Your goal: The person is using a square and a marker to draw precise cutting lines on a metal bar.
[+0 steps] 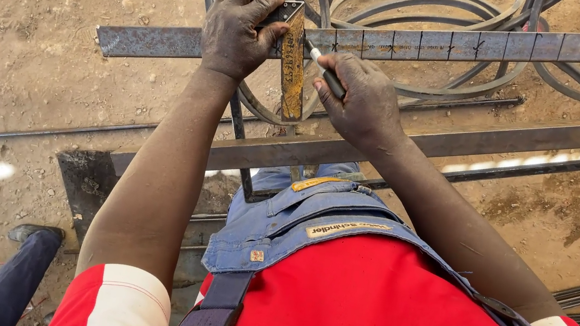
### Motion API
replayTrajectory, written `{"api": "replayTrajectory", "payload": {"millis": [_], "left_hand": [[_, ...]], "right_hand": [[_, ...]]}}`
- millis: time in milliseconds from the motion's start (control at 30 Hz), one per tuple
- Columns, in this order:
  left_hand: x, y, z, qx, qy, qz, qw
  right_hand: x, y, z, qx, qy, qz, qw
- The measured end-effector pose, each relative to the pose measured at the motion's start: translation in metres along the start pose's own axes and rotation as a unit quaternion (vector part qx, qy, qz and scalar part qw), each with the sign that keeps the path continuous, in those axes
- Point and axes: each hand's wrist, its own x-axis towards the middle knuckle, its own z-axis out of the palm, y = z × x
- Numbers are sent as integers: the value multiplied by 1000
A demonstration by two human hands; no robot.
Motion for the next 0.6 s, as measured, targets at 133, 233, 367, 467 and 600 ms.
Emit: {"api": "replayTrajectory", "payload": {"millis": [133, 233, 367, 467, 600], "left_hand": [[-1, -3, 1, -3, 3, -1, 1000], [-9, -6, -15, -14, -7, -1, 1000], [1, -1, 11, -41, -12, 20, 999], [-19, -33, 4, 28, -29, -10, 999], [-25, -35, 6, 101, -62, -65, 991]], "right_hand": [[-9, -13, -11, -34, -62, 10, 997], [-30, -7, -5, -24, -76, 86, 993], [-41, 42, -44, -5, 117, 50, 992], [-34, 99, -24, -117, 92, 34, 988], [-27, 168, -28, -245, 12, -3, 969]]}}
